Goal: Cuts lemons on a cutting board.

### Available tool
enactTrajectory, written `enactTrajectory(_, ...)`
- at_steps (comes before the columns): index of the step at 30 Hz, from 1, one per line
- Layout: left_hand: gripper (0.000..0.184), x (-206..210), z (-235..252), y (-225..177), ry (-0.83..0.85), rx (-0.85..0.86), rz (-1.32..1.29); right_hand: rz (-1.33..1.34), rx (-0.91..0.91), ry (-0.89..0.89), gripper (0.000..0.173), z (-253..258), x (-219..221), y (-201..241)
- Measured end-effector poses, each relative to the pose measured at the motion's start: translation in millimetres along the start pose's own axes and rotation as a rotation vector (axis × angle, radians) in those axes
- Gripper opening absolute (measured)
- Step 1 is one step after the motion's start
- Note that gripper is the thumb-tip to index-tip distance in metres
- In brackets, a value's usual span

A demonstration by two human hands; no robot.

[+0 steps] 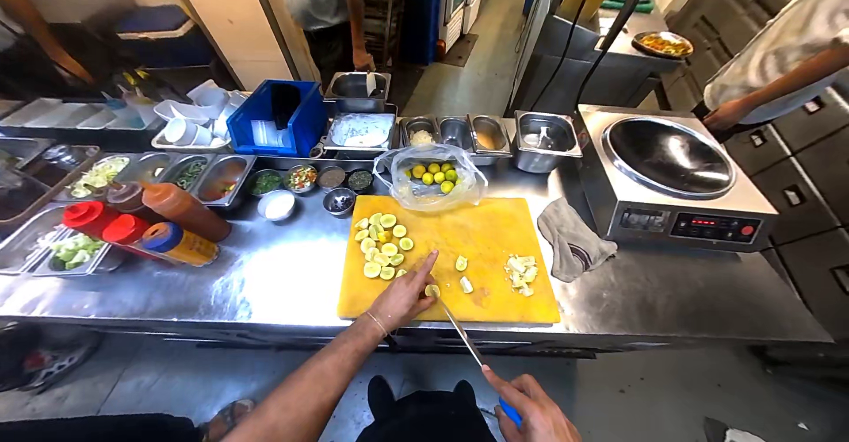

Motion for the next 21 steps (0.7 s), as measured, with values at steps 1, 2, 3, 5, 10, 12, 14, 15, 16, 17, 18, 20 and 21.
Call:
enactTrajectory(1, 0.087, -0.1, -0.1, 0.0, -0.003, 0.003, -0.001, 0.004, 0.006, -0.014, 0.054, 0.5, 0.6, -1.4)
enactTrajectory(2, 0.088, -0.4, -0.1, 0.4, -0.004, 0.003, -0.005, 0.010, 0.005, -0.029, 0.053, 1.1, 0.8, -2.7)
enactTrajectory(3, 0.088, -0.6, -0.2, 1.0, -0.004, 0.001, -0.007, 0.017, -0.005, -0.036, 0.053, 1.2, 0.6, -3.6)
enactTrajectory(5, 0.087, -1.5, -0.2, 0.9, 0.005, -0.003, -0.010, 0.022, -0.021, -0.015, 0.052, 0.2, 0.1, -3.6)
enactTrajectory(10, 0.088, -5.3, 1.0, -1.4, 0.037, -0.006, -0.025, 0.006, -0.006, 0.015, 0.054, 0.6, 0.3, -1.8)
enactTrajectory(12, 0.091, -5.0, 0.6, -0.6, 0.043, 0.002, -0.024, 0.021, 0.000, -0.024, 0.053, 2.5, 1.4, -4.5)
enactTrajectory(14, 0.092, -5.3, 0.0, 0.3, 0.040, 0.004, -0.027, 0.056, 0.002, -0.058, 0.053, 4.1, 1.3, -8.2)
enactTrajectory(15, 0.091, -4.8, -0.5, 1.1, 0.036, 0.007, -0.029, 0.076, -0.014, -0.063, 0.052, 3.9, 1.1, -9.8)
enactTrajectory(16, 0.091, -4.2, -1.1, 1.7, 0.032, 0.010, -0.027, 0.095, -0.038, -0.061, 0.052, 3.6, 1.2, -10.8)
enactTrajectory(17, 0.090, -3.6, -1.7, 1.9, 0.021, 0.011, -0.021, 0.116, -0.056, -0.048, 0.052, 3.6, 1.9, -11.1)
enactTrajectory(18, 0.089, -3.1, -2.3, 2.0, 0.007, 0.003, -0.010, 0.136, -0.066, -0.032, 0.052, 3.8, 3.1, -11.2)
enactTrajectory(20, 0.085, -4.0, -4.5, 3.6, -0.038, -0.060, 0.058, 0.164, -0.073, -0.021, 0.051, 4.8, 6.1, -11.6)
enactTrajectory(21, 0.082, -5.4, -5.6, 5.5, -0.071, -0.105, 0.111, 0.185, -0.077, -0.023, 0.051, 5.7, 6.9, -11.8)
Point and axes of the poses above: each hand's wrist, its own z-axis towards the middle knuckle, its own x-axis out of the palm, y = z × x, the point moved 1 cm from there along z, towards the middle knuckle, and after that the axes turned 12 degrees about z, right-handed, at the moved point
